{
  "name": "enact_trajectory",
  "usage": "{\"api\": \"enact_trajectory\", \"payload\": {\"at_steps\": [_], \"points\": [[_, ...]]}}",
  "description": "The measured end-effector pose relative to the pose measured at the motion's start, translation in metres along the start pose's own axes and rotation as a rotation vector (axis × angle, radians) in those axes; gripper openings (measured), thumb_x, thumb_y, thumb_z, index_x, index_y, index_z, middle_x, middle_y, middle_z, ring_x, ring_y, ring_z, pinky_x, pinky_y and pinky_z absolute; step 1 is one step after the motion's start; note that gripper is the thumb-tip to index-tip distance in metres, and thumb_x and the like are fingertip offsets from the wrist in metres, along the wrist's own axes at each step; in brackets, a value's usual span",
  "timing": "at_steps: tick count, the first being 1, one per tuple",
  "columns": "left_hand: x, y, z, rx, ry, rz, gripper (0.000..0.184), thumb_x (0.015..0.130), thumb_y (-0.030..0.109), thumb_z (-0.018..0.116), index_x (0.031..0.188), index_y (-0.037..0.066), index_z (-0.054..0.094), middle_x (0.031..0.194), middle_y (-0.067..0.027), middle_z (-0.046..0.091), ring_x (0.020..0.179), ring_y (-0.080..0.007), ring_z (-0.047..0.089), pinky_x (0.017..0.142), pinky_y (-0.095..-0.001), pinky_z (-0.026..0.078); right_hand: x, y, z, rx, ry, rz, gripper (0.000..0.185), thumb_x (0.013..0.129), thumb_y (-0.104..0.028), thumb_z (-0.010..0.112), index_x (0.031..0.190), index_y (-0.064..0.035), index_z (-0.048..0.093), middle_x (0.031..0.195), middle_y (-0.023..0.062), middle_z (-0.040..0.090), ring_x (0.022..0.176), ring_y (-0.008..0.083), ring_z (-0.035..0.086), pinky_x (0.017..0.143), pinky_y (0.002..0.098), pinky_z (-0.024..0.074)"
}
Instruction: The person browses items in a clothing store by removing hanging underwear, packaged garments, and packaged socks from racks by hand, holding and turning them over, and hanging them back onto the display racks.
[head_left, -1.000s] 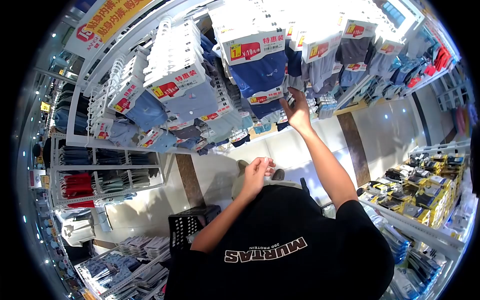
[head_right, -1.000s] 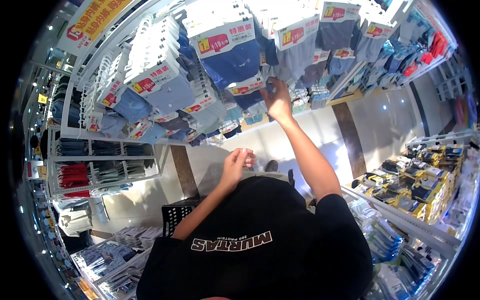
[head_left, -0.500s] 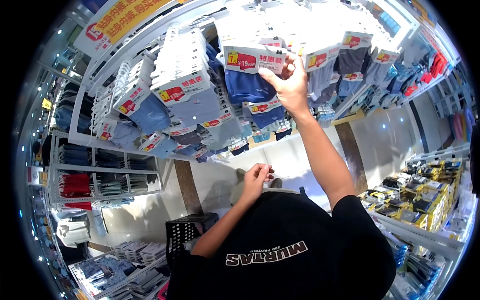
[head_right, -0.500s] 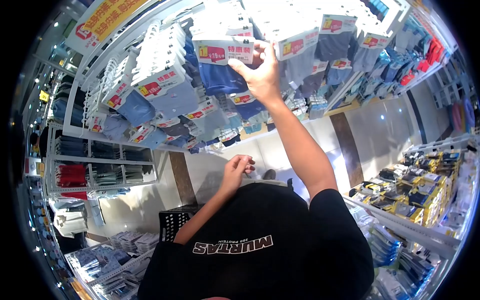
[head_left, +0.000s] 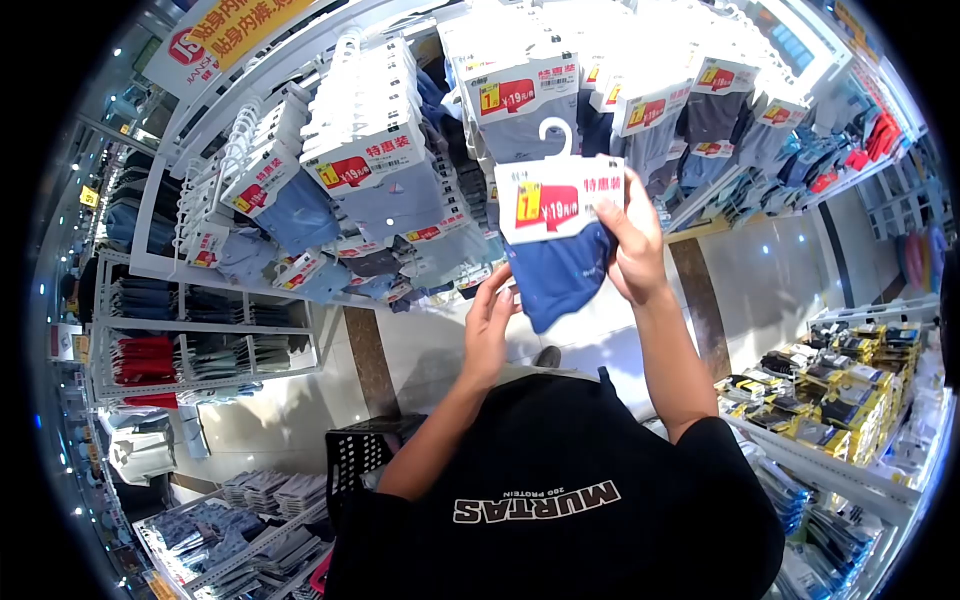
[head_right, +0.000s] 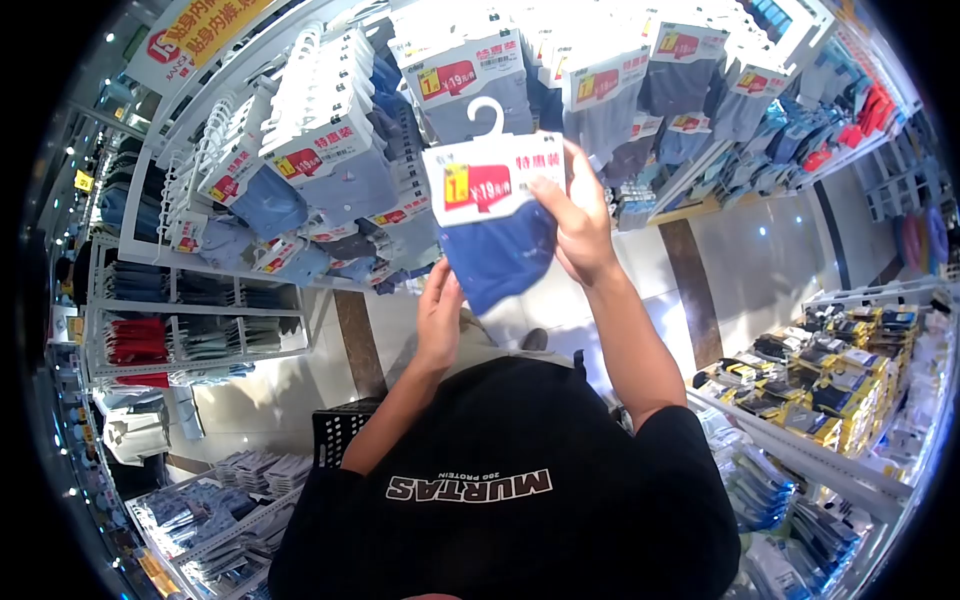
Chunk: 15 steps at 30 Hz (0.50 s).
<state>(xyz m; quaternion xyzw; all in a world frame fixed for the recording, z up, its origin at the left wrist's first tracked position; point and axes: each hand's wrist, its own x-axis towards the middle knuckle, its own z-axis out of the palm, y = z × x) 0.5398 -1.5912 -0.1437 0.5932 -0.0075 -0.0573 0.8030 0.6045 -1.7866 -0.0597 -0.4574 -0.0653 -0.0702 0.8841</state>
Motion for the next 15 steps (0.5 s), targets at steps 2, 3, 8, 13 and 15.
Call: {"api": "enact_trajectory", "payload": {"at_steps": [2,3,8,13,15], "points": [[-0.001,0.001,0.0,-0.063,-0.09,-0.05,0.038,0.103,0.022,0.046,0.133,-0.002,0.049,0.118,-0.007,0.06,0.108,-0.0119,0.054,0.09,-0.0302,0.046,-0.015,0.017,-0.013,0.015,0.071,0.05,0.059,0.093,-0.006,0.059,0.144,-0.0004,0.03,0.127,0.0151,0.051,0.116,0.0203,0.054,0.102,0.0342,0.0428],[0.0,0.004,0.004,-0.099,-0.14,-0.077,0.038,0.103,0.022,0.046,0.132,-0.002,0.05,0.116,-0.0067,0.06,0.105,-0.0114,0.055,0.089,-0.0301,0.047,-0.022,0.024,-0.019,0.063,0.106,0.066,0.06,0.093,-0.005,0.059,0.145,-0.0025,0.03,0.128,0.0149,0.051,0.117,0.0207,0.053,0.103,0.0345,0.042],[-0.013,0.006,0.02,-0.055,-0.224,-0.245,0.024,0.1,0.02,0.055,0.109,-0.001,0.06,0.094,-0.0023,0.064,0.079,-0.0074,0.056,0.078,-0.025,0.049,-0.05,0.034,-0.03,-0.024,0.262,-0.043,0.057,0.093,-0.004,0.058,0.144,-0.0022,0.033,0.13,0.0132,0.05,0.115,0.0182,0.053,0.102,0.0316,0.041],[-0.012,-0.01,0.015,-0.055,-0.175,-0.227,0.023,0.099,0.021,0.057,0.103,-0.001,0.062,0.091,-0.0014,0.064,0.077,-0.0058,0.056,0.071,-0.0223,0.048,-0.084,0.043,-0.056,-0.65,0.132,0.063,0.027,0.089,-0.01,0.066,0.115,-0.0023,0.065,0.12,0.0108,0.056,0.111,0.0197,0.055,0.096,0.0305,0.0434],[-0.007,-0.01,0.013,-0.079,-0.135,-0.283,0.025,0.1,0.023,0.056,0.103,0.0,0.062,0.091,-0.0014,0.064,0.078,-0.0054,0.057,0.07,-0.0219,0.048,-0.097,0.033,-0.037,-0.789,0.064,0.054,0.026,0.085,-0.012,0.072,0.109,-0.0035,0.069,0.113,0.0114,0.057,0.105,0.0209,0.058,0.09,0.0318,0.0471]]}}
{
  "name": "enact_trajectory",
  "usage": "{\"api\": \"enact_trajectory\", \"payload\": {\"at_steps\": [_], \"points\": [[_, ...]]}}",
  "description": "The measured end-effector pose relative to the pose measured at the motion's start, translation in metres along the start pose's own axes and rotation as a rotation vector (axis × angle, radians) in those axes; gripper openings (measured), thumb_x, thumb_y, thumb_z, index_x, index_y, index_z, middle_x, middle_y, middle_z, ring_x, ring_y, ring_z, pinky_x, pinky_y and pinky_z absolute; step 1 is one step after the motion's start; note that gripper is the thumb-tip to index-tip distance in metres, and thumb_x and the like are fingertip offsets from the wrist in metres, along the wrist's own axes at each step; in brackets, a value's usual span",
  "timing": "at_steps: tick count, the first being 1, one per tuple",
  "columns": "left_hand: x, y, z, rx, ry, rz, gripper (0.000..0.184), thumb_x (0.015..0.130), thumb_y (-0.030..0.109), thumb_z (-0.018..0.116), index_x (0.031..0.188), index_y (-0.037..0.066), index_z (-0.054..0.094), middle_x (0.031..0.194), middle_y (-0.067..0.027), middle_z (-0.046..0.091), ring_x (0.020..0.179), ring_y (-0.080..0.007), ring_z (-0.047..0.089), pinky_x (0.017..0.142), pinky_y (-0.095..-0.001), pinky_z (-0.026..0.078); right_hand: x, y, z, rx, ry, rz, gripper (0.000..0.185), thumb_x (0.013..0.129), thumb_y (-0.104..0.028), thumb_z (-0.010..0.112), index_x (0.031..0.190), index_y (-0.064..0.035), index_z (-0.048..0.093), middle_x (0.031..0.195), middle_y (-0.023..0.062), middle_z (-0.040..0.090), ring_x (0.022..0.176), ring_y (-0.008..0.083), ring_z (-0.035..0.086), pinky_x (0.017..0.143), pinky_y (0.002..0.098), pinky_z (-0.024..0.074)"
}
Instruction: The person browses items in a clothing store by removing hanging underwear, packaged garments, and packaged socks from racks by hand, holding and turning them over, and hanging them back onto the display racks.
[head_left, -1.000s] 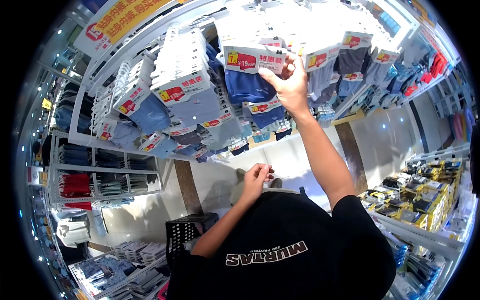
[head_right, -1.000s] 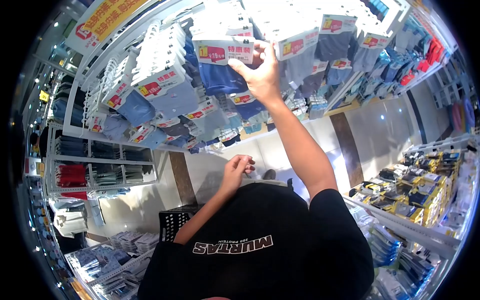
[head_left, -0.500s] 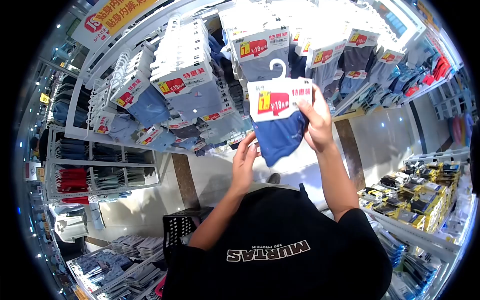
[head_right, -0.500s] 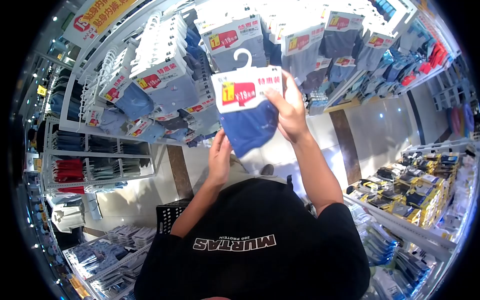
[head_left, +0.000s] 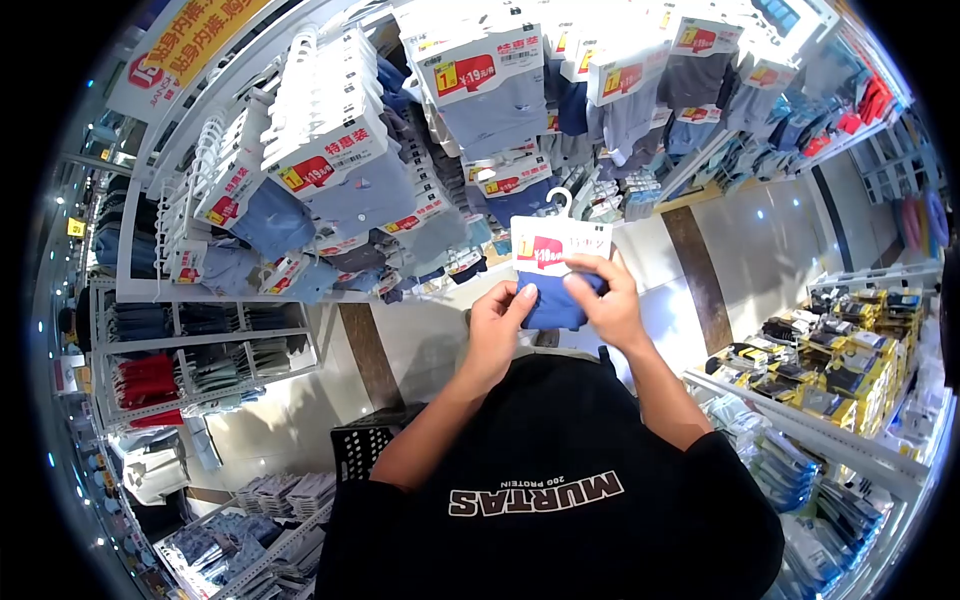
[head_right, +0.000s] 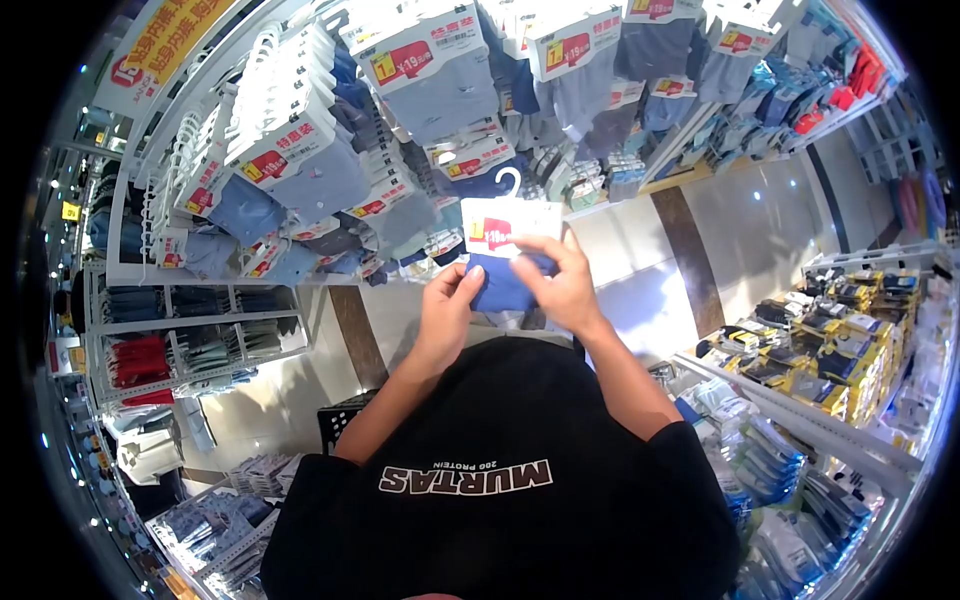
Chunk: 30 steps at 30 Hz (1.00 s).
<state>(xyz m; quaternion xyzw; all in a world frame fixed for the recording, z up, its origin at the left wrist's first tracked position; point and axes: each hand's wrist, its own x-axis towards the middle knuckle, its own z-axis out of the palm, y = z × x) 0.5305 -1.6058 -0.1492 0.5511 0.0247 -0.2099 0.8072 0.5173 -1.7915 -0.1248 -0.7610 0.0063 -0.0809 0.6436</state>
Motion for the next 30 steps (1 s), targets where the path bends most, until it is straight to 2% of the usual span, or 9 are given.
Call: {"api": "enact_trajectory", "payload": {"at_steps": [2,4,7,12,14,17,20,25,30], "points": [[0.001,0.006,-0.003,-0.005,0.044,-0.097,0.027,0.101,0.026,0.053,0.103,0.0,0.063,0.092,-0.0021,0.064,0.079,-0.0057,0.058,0.07,-0.0223,0.049,-0.011,-0.002,0.006,-0.11,-0.058,-0.08,0.041,0.076,-0.02,0.082,0.114,-0.0093,0.069,0.108,0.0142,0.054,0.102,0.0258,0.058,0.089,0.0342,0.0483],[-0.003,0.013,0.007,-0.103,0.07,-0.104,0.033,0.103,0.03,0.048,0.107,0.0,0.062,0.093,-0.0041,0.065,0.08,-0.0081,0.062,0.073,-0.025,0.052,-0.013,-0.009,0.01,-0.233,-0.125,-0.138,0.044,0.075,-0.018,0.082,0.114,-0.0058,0.067,0.119,0.0151,0.049,0.113,0.0287,0.053,0.095,0.0358,0.0455],[-0.001,0.012,0.006,-0.166,0.028,-0.122,0.033,0.103,0.03,0.048,0.11,0.0,0.061,0.094,-0.0054,0.065,0.081,-0.01,0.063,0.075,-0.0267,0.053,-0.012,-0.006,0.014,-0.218,-0.072,-0.076,0.039,0.076,-0.017,0.081,0.11,-0.0043,0.068,0.115,0.015,0.052,0.108,0.028,0.056,0.094,0.0353,0.0456],[-0.001,0.002,0.003,-0.05,-0.068,-0.104,0.026,0.099,0.024,0.057,0.109,0.0,0.061,0.093,-0.0062,0.066,0.083,-0.0117,0.063,0.076,-0.0276,0.052,-0.001,0.01,0.01,-0.058,-0.015,-0.054,0.013,0.088,-0.01,0.067,0.093,0.0019,0.069,0.101,0.0123,0.057,0.095,0.0219,0.059,0.083,0.0307,0.0459],[-0.001,-0.001,0.002,-0.028,-0.05,-0.082,0.023,0.096,0.02,0.062,0.108,0.0,0.061,0.094,-0.0047,0.066,0.082,-0.0093,0.062,0.077,-0.0252,0.05,-0.001,0.015,0.011,0.004,0.02,0.015,0.015,0.094,-0.012,0.061,0.093,0.0018,0.068,0.101,0.0099,0.06,0.093,0.0178,0.059,0.081,0.0284,0.0461],[-0.005,0.005,0.01,-0.022,0.003,-0.056,0.024,0.096,0.02,0.062,0.108,-0.001,0.063,0.094,-0.0033,0.066,0.082,-0.0067,0.06,0.077,-0.0224,0.049,0.002,0.031,0.015,0.683,0.123,0.32,0.02,0.097,-0.016,0.057,0.098,0.0021,0.067,0.1,0.007,0.064,0.09,0.013,0.061,0.082,0.0258,0.0479],[-0.005,0.004,0.005,-0.112,0.017,-0.126,0.024,0.097,0.019,0.06,0.109,-0.002,0.064,0.094,-0.0017,0.066,0.083,-0.0049,0.059,0.076,-0.0209,0.048,0.004,0.024,0.015,0.921,0.151,0.452,0.027,0.1,-0.019,0.052,0.113,0.0034,0.061,0.106,0.009,0.066,0.095,0.0143,0.064,0.089,0.028,0.0494],[-0.003,-0.01,-0.008,-0.133,-0.049,-0.114,0.027,0.101,0.021,0.054,0.11,-0.002,0.064,0.096,-0.0009,0.066,0.086,-0.0039,0.057,0.076,-0.0212,0.046,0.002,0.026,0.017,0.884,0.127,0.407,0.028,0.1,-0.02,0.051,0.113,0.0035,0.061,0.107,0.0101,0.066,0.097,0.015,0.063,0.091,0.0291,0.0494],[0.006,-0.021,-0.014,0.148,0.243,0.024,0.037,0.103,0.031,0.048,0.119,0.0,0.059,0.099,-0.0001,0.061,0.087,-0.0038,0.052,0.077,-0.0213,0.043,-0.002,0.023,0.013,0.57,0.141,0.24,0.03,0.101,-0.022,0.051,0.106,0.0042,0.066,0.108,0.009,0.066,0.1,0.0142,0.06,0.095,0.0287,0.0425]]}}
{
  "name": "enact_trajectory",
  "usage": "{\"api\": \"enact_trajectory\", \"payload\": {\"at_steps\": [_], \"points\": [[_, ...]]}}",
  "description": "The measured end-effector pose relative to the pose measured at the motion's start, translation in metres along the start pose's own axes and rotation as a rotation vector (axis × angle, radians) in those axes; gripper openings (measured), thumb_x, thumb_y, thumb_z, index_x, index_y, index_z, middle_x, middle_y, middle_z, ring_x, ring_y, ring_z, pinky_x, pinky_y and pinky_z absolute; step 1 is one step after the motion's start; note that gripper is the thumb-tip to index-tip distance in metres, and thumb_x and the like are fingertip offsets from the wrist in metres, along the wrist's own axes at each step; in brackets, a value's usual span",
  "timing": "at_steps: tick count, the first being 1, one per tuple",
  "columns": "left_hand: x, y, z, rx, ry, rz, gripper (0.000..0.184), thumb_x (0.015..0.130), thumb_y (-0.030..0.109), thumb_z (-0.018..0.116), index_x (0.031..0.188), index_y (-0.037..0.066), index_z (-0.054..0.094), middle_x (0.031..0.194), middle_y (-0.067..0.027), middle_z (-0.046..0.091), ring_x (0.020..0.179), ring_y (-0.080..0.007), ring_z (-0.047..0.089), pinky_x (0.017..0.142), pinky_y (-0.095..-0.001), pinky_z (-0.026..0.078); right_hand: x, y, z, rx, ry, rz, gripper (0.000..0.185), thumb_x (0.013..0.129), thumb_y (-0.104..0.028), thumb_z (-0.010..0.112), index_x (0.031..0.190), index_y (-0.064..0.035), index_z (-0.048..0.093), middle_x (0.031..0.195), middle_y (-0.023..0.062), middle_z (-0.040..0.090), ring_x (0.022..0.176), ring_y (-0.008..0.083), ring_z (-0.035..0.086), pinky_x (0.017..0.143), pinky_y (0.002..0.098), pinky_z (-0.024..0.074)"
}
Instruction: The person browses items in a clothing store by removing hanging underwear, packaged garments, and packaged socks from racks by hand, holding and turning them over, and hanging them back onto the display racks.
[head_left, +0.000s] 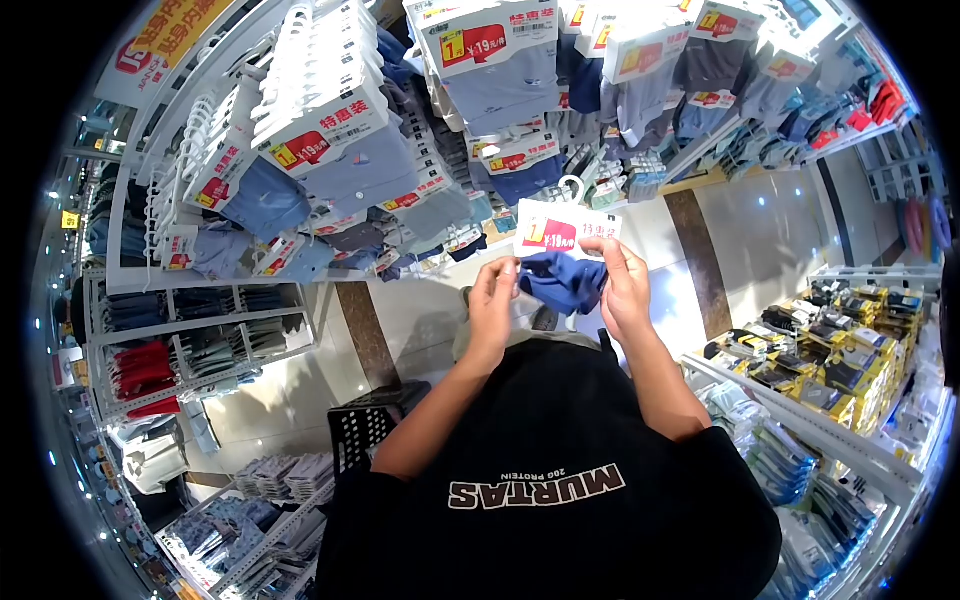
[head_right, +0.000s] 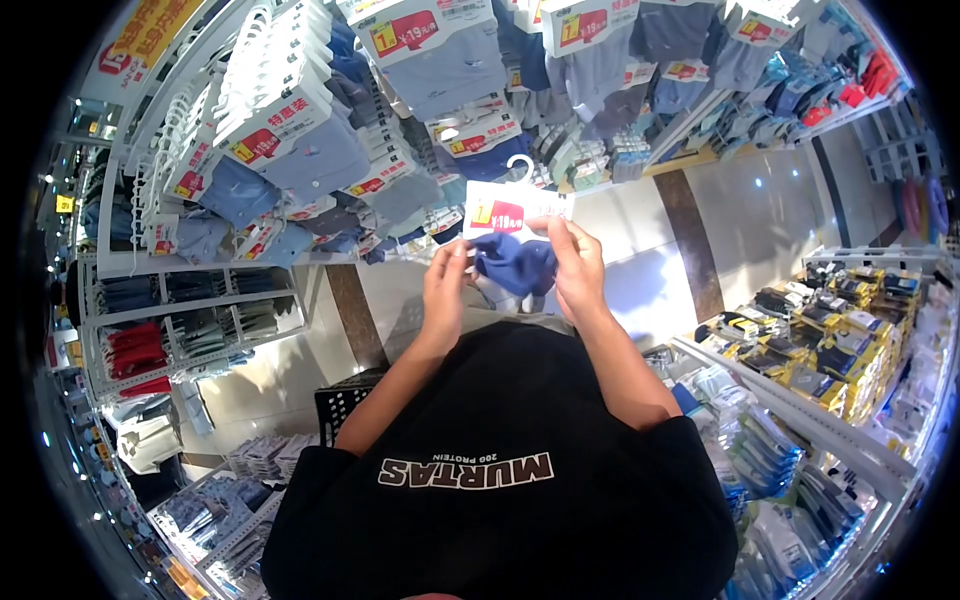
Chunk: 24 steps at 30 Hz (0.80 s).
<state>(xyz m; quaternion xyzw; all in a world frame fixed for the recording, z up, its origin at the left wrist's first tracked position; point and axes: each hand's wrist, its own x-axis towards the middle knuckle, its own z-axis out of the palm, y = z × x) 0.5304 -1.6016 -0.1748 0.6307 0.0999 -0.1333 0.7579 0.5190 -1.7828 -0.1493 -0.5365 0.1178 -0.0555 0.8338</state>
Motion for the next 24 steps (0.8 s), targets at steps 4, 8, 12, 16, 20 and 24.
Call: {"api": "enact_trajectory", "payload": {"at_steps": [4,8,12,16,20,24], "points": [[0.008,-0.004,-0.008,-0.242,-0.141,-0.061,0.046,0.103,0.038,0.045,0.127,0.0,0.053,0.104,-0.0016,0.059,0.091,-0.0055,0.052,0.077,-0.0211,0.042,-0.006,0.006,-0.002,-0.062,-0.039,0.011,0.023,0.097,-0.015,0.058,0.107,0.0037,0.067,0.109,0.0096,0.066,0.103,0.0134,0.058,0.095,0.0275,0.0404],[0.002,0.005,0.003,-0.029,-0.253,-0.054,0.028,0.094,0.012,0.065,0.117,-0.002,0.06,0.106,-0.0043,0.066,0.092,-0.0062,0.058,0.084,-0.0244,0.048,-0.005,0.005,0.004,-0.094,-0.037,-0.049,0.033,0.094,-0.005,0.059,0.125,0.0039,0.058,0.118,0.011,0.061,0.111,0.0153,0.056,0.098,0.0283,0.0423],[-0.002,0.006,0.002,0.01,-0.251,0.017,0.025,0.095,0.014,0.064,0.114,-0.001,0.062,0.102,-0.0026,0.066,0.089,-0.0055,0.059,0.08,-0.022,0.047,0.008,0.001,0.008,-0.14,-0.077,-0.207,0.062,0.09,0.003,0.058,0.146,0.0012,0.031,0.128,0.0137,0.054,0.113,0.0174,0.055,0.1,0.0306,0.0422],[0.001,-0.008,-0.006,0.014,-0.152,-0.003,0.02,0.095,0.014,0.061,0.11,0.0,0.061,0.095,-0.0039,0.065,0.08,-0.0095,0.061,0.071,-0.0249,0.049,0.037,-0.024,0.018,-0.146,-0.126,-0.246,0.063,0.089,0.005,0.058,0.145,0.0014,0.03,0.123,0.0143,0.055,0.112,0.0177,0.055,0.098,0.031,0.0437],[0.001,-0.013,-0.015,0.008,-0.162,-0.013,0.02,0.095,0.017,0.061,0.106,0.0,0.061,0.092,-0.0065,0.063,0.075,-0.0135,0.063,0.065,-0.025,0.048,0.082,-0.073,0.049,0.035,-0.167,-0.419,0.054,0.091,0.001,0.057,0.14,0.0033,0.035,0.121,0.0133,0.057,0.11,0.0162,0.055,0.098,0.0309,0.0431],[-0.007,-0.013,-0.013,0.003,-0.177,-0.038,0.02,0.095,0.018,0.062,0.104,0.0,0.062,0.089,-0.0047,0.064,0.073,-0.0106,0.061,0.065,-0.0229,0.047,0.118,-0.112,0.084,0.245,-0.223,-0.497,0.051,0.094,-0.003,0.058,0.138,0.0056,0.035,0.124,0.0132,0.055,0.113,0.0173,0.054,0.101,0.0307,0.0402]]}}
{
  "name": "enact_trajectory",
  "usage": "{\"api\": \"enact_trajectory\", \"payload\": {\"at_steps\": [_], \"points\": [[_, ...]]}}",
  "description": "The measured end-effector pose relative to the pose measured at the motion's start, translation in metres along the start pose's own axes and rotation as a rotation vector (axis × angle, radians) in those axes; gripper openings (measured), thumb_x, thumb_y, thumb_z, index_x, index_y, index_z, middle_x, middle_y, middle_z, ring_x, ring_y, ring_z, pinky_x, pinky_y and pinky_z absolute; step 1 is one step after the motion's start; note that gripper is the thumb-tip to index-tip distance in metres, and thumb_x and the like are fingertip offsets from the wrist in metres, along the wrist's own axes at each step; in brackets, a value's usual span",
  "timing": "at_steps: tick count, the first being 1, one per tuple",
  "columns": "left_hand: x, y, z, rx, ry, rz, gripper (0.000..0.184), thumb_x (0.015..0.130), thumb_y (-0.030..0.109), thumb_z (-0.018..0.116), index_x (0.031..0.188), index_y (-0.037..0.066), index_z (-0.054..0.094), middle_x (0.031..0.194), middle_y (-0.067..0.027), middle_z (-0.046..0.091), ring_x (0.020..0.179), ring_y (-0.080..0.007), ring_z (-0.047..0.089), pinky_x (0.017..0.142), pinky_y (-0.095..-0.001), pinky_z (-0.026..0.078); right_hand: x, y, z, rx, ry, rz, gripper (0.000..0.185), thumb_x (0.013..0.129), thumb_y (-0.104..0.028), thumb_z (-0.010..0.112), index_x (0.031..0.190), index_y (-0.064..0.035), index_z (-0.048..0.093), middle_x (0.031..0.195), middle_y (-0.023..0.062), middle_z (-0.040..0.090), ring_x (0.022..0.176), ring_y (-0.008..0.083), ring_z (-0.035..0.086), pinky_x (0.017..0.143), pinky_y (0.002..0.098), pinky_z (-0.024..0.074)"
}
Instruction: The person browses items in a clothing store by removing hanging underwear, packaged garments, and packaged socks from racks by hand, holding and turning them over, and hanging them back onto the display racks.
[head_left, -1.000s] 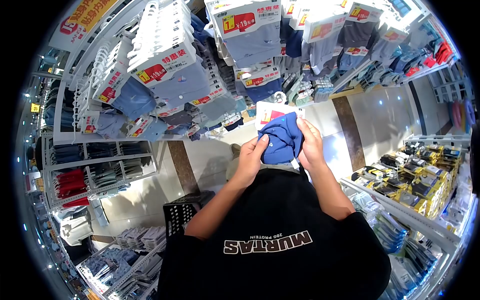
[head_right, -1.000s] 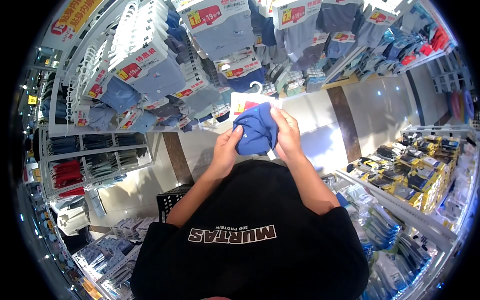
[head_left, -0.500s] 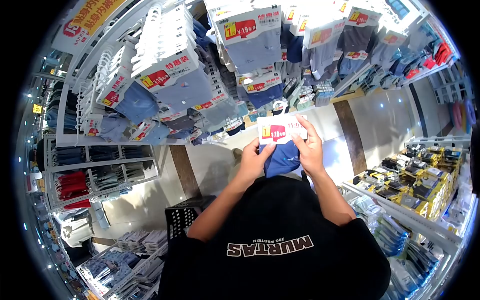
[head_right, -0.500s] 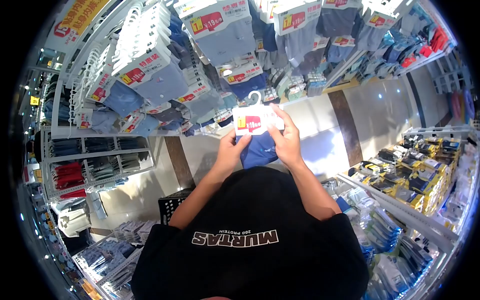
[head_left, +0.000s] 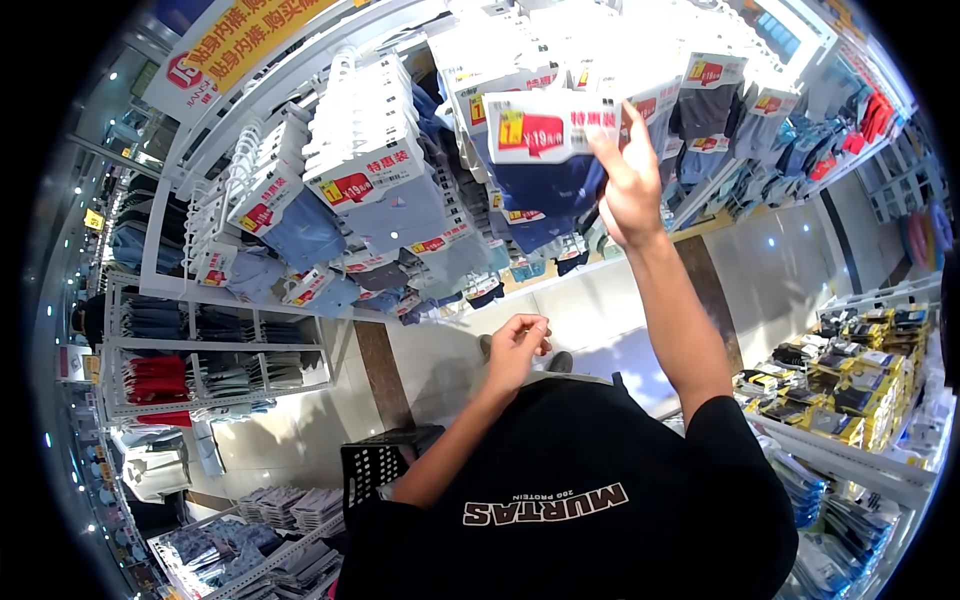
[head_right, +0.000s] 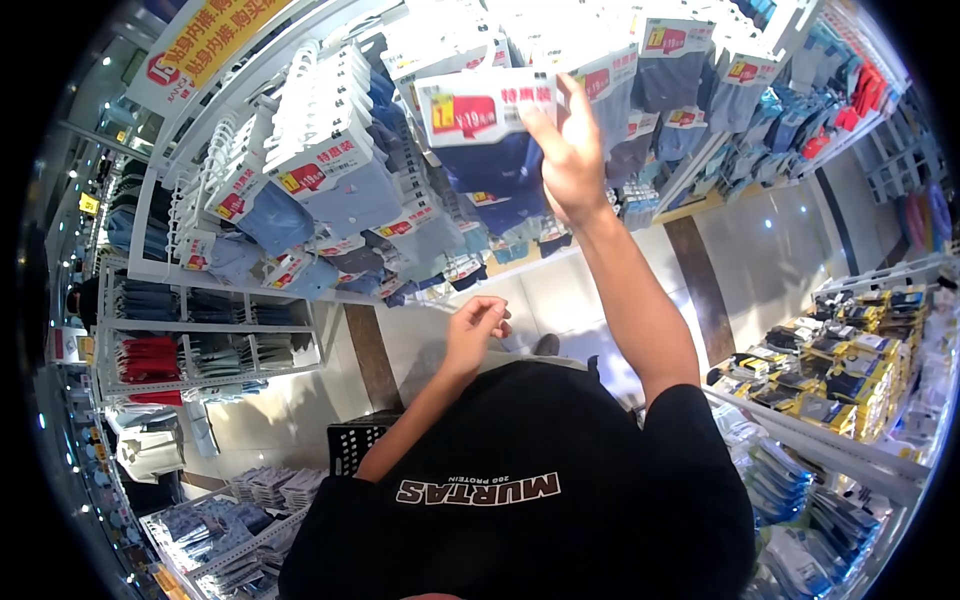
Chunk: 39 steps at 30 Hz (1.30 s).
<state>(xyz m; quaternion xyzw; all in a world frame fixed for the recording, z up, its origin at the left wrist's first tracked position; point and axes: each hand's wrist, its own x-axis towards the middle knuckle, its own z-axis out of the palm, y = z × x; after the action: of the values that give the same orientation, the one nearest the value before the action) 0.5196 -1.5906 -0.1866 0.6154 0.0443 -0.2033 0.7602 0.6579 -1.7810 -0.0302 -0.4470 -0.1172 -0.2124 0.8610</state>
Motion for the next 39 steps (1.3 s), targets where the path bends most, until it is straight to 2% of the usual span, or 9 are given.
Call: {"api": "enact_trajectory", "payload": {"at_steps": [6,10,12,18,22,25,31,35,39], "points": [[-0.007,0.0,-0.004,0.031,0.007,-0.016,0.021,0.096,0.02,0.06,0.104,0.0,0.062,0.088,-0.0063,0.064,0.074,-0.0127,0.062,0.067,-0.0238,0.048,0.026,0.014,0.019,0.029,-0.079,0.051,0.046,0.093,-0.004,0.062,0.133,0.0037,0.042,0.118,0.0111,0.059,0.108,0.0158,0.056,0.097,0.0283,0.0431],[-0.008,0.001,-0.008,0.046,0.045,-0.023,0.021,0.095,0.02,0.061,0.104,0.001,0.062,0.088,-0.0061,0.064,0.074,-0.0127,0.062,0.067,-0.0237,0.048,0.018,0.031,0.001,-0.301,-0.007,0.041,0.038,0.09,-0.003,0.064,0.126,0.0,0.05,0.11,0.0104,0.062,0.1,0.0136,0.06,0.087,0.0278,0.0488],[-0.008,-0.001,-0.01,0.04,0.053,-0.041,0.021,0.095,0.02,0.061,0.104,0.001,0.062,0.088,-0.0057,0.064,0.073,-0.0119,0.061,0.067,-0.0233,0.047,0.005,0.023,-0.006,-0.597,0.009,-0.073,0.037,0.09,-0.004,0.064,0.124,0.001,0.051,0.105,0.0111,0.063,0.098,0.0155,0.062,0.085,0.0279,0.0502],[-0.012,-0.003,-0.008,0.052,0.032,-0.073,0.021,0.095,0.02,0.062,0.104,0.001,0.062,0.087,-0.0046,0.064,0.073,-0.0097,0.06,0.065,-0.0224,0.047,0.018,0.002,-0.061,-0.785,0.226,-0.376,0.034,0.09,-0.014,0.068,0.119,-0.0012,0.058,0.113,0.0106,0.062,0.102,0.0203,0.062,0.089,0.0344,0.051],[-0.009,-0.005,-0.006,0.037,-0.012,-0.07,0.021,0.095,0.02,0.062,0.103,0.001,0.062,0.086,-0.0043,0.064,0.072,-0.0096,0.06,0.065,-0.0222,0.047,0.055,0.0,-0.113,-1.022,0.327,-0.415,0.061,0.085,-0.028,0.075,0.133,0.0021,0.05,0.125,0.016,0.057,0.112,0.024,0.057,0.1,0.0362,0.043],[-0.007,-0.01,-0.006,0.033,-0.023,-0.066,0.021,0.095,0.02,0.062,0.104,0.001,0.062,0.087,-0.0044,0.064,0.072,-0.0099,0.06,0.065,-0.022,0.047,0.068,0.031,-0.146,-0.717,0.17,-0.199,0.078,0.082,-0.03,0.079,0.138,0.0081,0.039,0.128,0.0201,0.056,0.119,0.0225,0.053,0.103,0.0329,0.0394],[-0.01,-0.006,-0.01,0.087,-0.003,-0.084,0.023,0.096,0.022,0.06,0.105,0.001,0.061,0.089,-0.0065,0.063,0.076,-0.0123,0.061,0.068,-0.0237,0.047,0.044,0.015,-0.108,-0.619,0.275,-0.169,0.053,0.081,-0.014,0.08,0.123,0.0034,0.053,0.108,0.0094,0.066,0.095,0.015,0.062,0.088,0.0283,0.0476],[-0.011,-0.005,-0.011,0.096,0.004,-0.096,0.023,0.096,0.023,0.06,0.105,0.001,0.061,0.089,-0.0065,0.063,0.076,-0.0118,0.061,0.068,-0.0237,0.047,0.034,-0.005,-0.101,-0.428,0.169,-0.046,0.026,0.085,-0.006,0.074,0.107,0.0015,0.062,0.101,0.0069,0.068,0.091,0.0118,0.063,0.083,0.0258,0.0481],[-0.01,-0.003,-0.007,0.084,-0.032,-0.086,0.025,0.096,0.023,0.06,0.104,0.0,0.061,0.09,-0.0063,0.063,0.076,-0.0116,0.061,0.069,-0.0236,0.047,0.028,-0.022,-0.103,-0.362,0.154,-0.114,0.022,0.089,-0.005,0.068,0.108,0.0003,0.06,0.103,0.0073,0.067,0.092,0.012,0.062,0.085,0.0262,0.0475]]}}
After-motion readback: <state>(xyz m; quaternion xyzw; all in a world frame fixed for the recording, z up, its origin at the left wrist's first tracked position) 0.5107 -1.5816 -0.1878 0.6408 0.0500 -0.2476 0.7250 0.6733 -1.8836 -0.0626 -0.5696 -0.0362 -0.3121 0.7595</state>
